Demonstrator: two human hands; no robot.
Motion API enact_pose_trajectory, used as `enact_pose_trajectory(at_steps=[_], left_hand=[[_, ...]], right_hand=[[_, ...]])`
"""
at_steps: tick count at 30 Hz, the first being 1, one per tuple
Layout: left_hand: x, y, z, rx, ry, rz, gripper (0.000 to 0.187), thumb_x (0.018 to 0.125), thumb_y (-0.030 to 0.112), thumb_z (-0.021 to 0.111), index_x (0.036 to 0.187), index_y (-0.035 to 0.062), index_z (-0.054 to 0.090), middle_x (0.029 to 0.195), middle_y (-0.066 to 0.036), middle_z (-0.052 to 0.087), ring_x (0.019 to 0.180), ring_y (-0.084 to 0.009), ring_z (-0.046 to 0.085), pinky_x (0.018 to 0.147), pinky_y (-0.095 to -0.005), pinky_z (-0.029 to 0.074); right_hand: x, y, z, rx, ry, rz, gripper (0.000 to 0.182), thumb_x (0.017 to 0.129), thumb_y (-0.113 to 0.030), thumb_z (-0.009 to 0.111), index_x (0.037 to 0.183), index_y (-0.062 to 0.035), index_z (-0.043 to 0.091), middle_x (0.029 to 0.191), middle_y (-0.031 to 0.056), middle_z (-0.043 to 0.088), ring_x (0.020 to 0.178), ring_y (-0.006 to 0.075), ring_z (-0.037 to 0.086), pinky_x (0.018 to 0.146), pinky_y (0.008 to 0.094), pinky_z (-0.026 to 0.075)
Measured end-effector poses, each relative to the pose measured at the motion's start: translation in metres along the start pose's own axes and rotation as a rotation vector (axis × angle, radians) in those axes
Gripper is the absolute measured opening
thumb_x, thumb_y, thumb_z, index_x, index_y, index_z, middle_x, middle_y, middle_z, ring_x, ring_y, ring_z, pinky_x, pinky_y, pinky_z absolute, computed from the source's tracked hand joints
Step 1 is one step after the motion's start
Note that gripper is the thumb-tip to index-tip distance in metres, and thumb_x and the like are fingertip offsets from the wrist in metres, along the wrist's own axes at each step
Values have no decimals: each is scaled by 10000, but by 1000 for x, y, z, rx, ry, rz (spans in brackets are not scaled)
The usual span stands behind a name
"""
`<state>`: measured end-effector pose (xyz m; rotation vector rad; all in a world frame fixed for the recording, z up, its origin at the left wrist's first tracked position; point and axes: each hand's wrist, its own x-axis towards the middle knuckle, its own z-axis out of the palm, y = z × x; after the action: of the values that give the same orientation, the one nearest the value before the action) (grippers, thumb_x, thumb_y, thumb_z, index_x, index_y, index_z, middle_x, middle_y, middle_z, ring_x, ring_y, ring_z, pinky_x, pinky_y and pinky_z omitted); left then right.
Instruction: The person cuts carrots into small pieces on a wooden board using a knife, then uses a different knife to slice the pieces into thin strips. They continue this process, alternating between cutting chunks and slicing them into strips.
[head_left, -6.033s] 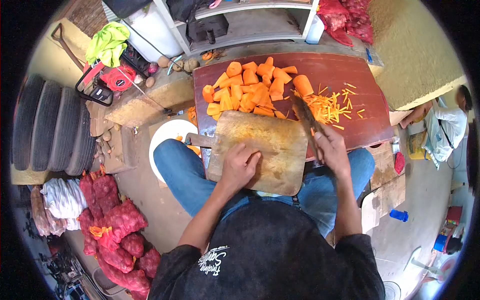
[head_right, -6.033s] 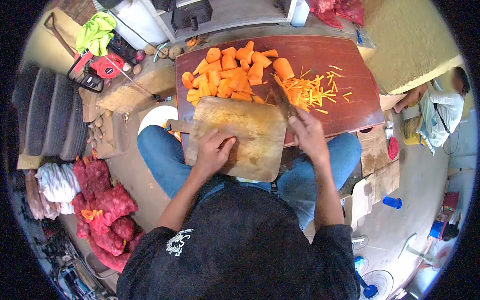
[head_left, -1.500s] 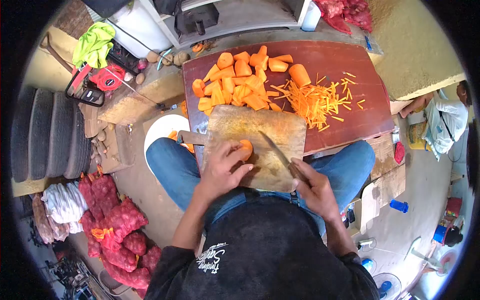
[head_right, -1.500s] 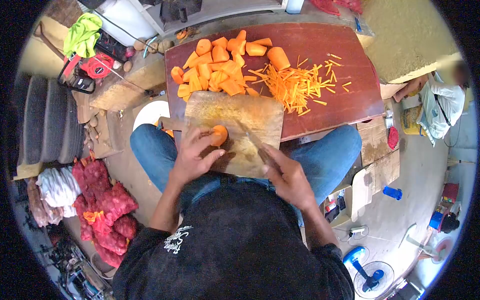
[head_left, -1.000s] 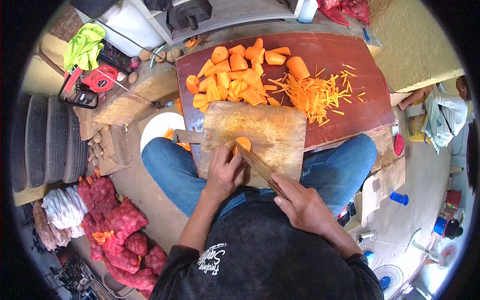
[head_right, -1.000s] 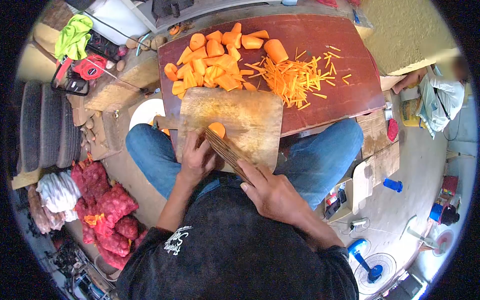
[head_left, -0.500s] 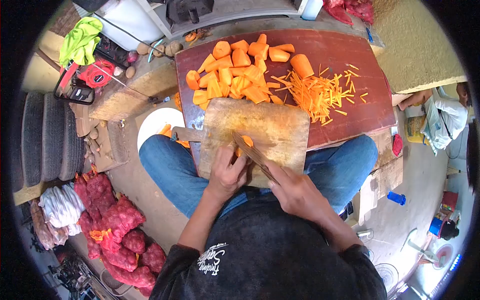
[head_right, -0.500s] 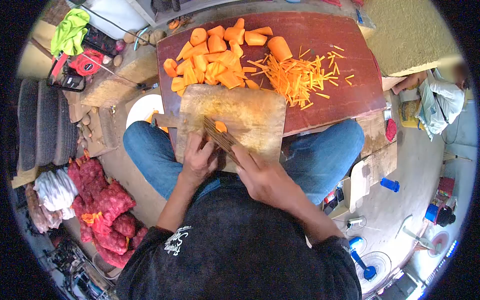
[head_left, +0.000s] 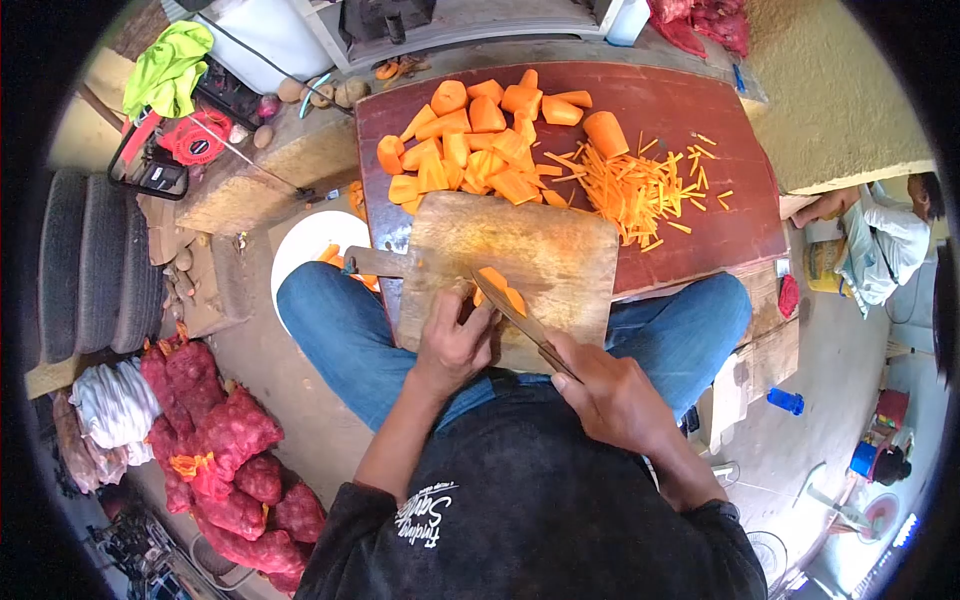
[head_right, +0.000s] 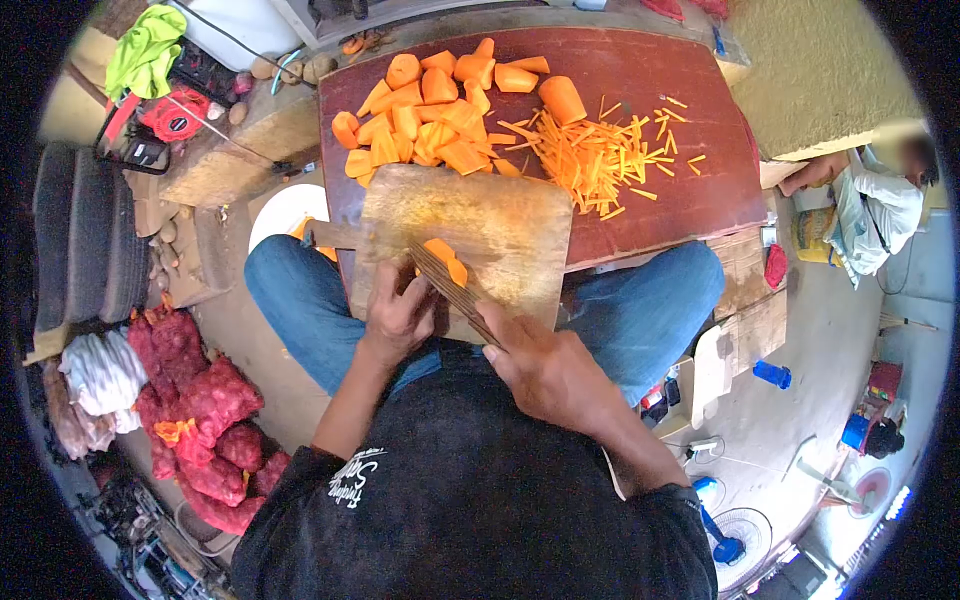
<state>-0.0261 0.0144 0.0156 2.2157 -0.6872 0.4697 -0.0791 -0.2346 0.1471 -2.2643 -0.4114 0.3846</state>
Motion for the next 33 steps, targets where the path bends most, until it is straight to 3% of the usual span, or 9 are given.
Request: enact_pose_trajectory(at_steps=[6,14,20,24,33], left_hand=[[3,-1,-5,-2,-34,23,429,756,-11,845,1178,-5,766,1221,-246,628,1034,-429,669,923,-490,590],[-1,0,-4,-8,-45,-4,492,731,3,824,1219,1,761,1244,-258,627,1176,-497,668,1070,-571,568],[-2,-3,1,12,-5,35,519,717,5,814,1233,-6,762,1246,-254,631,1168,-506,669,1052,-565,573],[-2,-3,-1,-19,-6,5,502,735,-5,807,1235,-4,764,1226,-251,634,1151,-502,674,1042,-566,573],[1,-4,-2,-18,-4,27,469,735,-37,800,1201,7,769,1171,-247,630,1062,-447,683,1139,-613,542]], right_hand=[[-10,1,-1,-11,-6,-13,585,1069,-147,688,1603,-4,499,1110,233,730,937,452,743,767,521,606],[2,5,2,-10,-23,-29,566,1072,-132,675,1594,8,507,1114,260,723,973,471,738,814,522,601],[44,47,32,8,90,-101,569,1063,-108,681,1600,-16,514,1179,279,730,1066,483,734,891,515,599],[44,45,24,47,59,-89,591,1051,-107,700,1605,-24,512,1196,264,741,1106,485,735,928,498,601],[-5,-1,-5,-36,-66,53,580,1061,-145,696,1597,-9,518,1156,262,748,1035,464,755,850,510,617]])
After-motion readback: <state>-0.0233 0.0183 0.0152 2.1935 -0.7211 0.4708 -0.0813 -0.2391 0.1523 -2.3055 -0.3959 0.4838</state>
